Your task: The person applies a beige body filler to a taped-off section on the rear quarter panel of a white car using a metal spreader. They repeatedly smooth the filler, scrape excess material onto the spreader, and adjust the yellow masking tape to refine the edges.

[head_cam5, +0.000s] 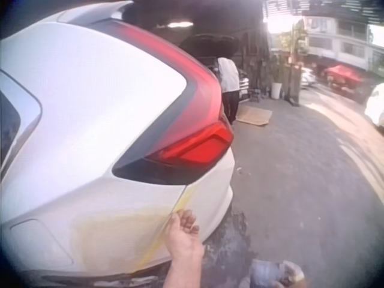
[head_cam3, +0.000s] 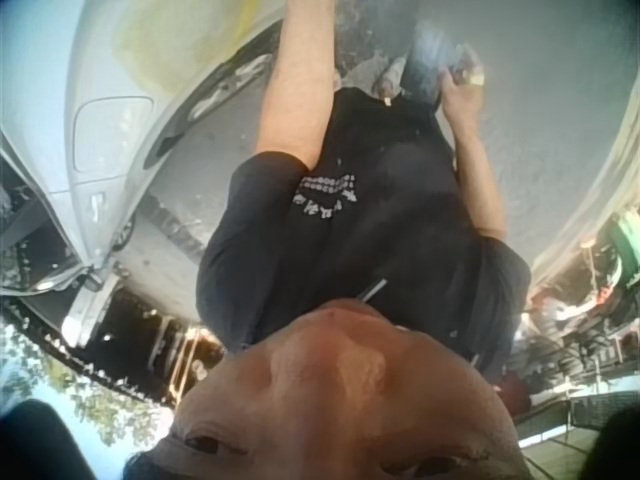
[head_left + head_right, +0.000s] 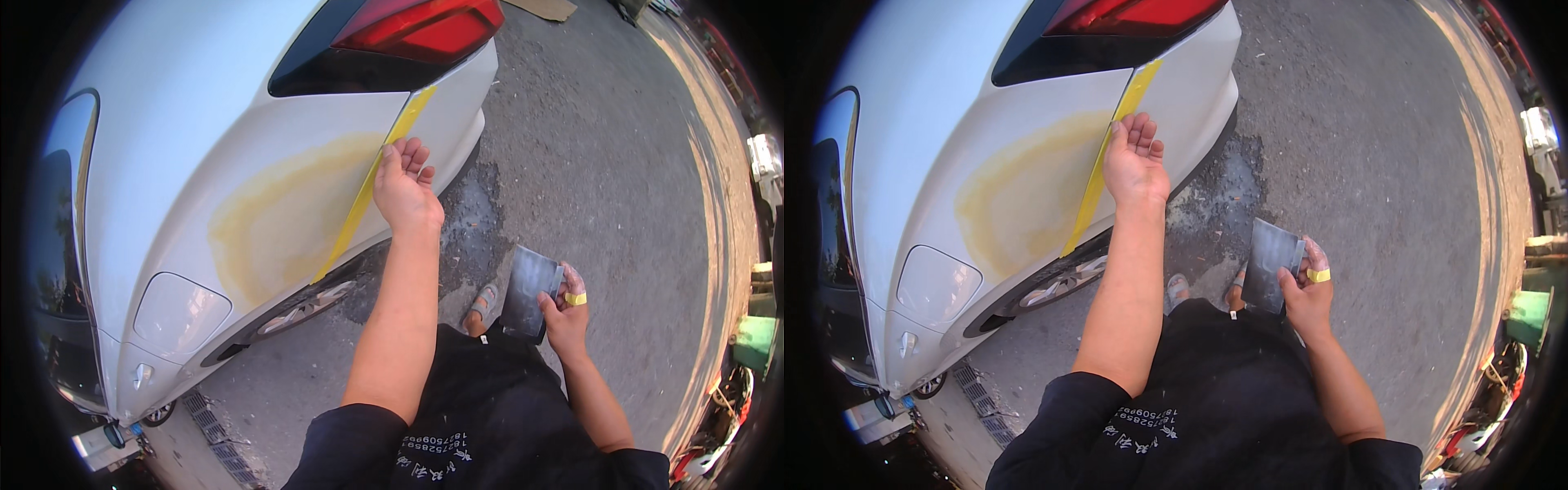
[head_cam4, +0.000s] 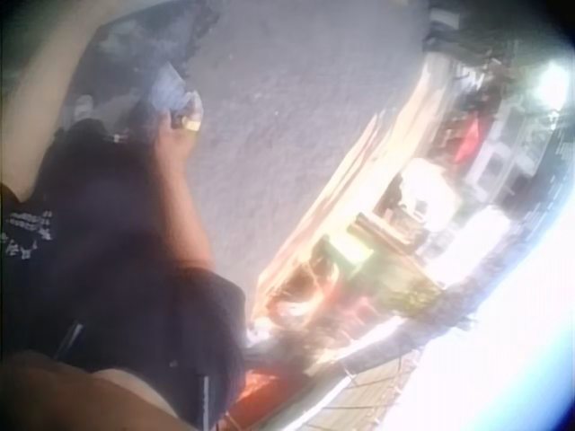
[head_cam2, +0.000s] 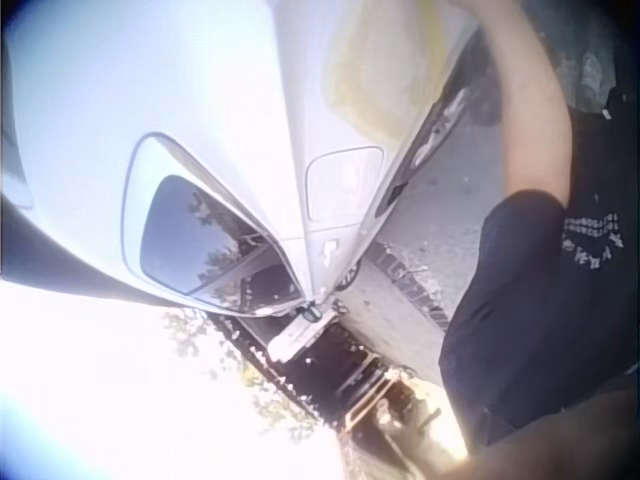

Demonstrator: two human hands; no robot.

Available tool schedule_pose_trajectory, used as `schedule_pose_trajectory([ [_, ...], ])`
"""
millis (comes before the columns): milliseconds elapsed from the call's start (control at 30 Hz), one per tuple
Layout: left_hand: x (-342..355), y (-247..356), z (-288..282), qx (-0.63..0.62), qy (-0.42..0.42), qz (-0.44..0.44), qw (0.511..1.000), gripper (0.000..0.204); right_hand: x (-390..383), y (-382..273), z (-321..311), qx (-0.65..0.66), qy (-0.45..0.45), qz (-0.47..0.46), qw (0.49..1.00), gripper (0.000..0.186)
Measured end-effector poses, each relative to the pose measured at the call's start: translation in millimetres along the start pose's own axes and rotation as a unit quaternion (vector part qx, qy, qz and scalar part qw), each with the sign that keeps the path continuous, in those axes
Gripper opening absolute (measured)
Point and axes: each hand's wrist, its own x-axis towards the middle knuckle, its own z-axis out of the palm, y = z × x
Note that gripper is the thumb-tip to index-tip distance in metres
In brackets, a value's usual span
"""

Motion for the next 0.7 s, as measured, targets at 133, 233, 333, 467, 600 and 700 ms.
schedule_pose_trajectory([
  [133, -1, 0, -3, 0.003, 0.002, 0.004, 1.000, 0.028, 1, -1, 2, 0.018, 0.000, 0.005, 1.000, 0.060],
  [233, -1, -1, -6, 0.008, 0.005, 0.006, 1.000, 0.028, 1, -2, 1, 0.012, -0.004, 0.006, 1.000, 0.061],
  [333, -3, 1, -8, 0.012, 0.010, 0.009, 1.000, 0.029, 1, -2, 2, 0.028, -0.008, 0.010, 1.000, 0.060],
  [467, -2, 0, -14, 0.016, 0.010, 0.013, 1.000, 0.029, 1, 0, 2, 0.031, -0.015, 0.013, 0.999, 0.060],
  [600, -2, -1, -21, 0.018, 0.010, 0.018, 1.000, 0.029, 0, 0, 3, 0.041, -0.020, 0.021, 0.999, 0.059],
  [700, -2, -1, -25, 0.015, 0.014, 0.016, 1.000, 0.029, 0, 1, 2, 0.036, -0.023, 0.025, 0.999, 0.059],
])
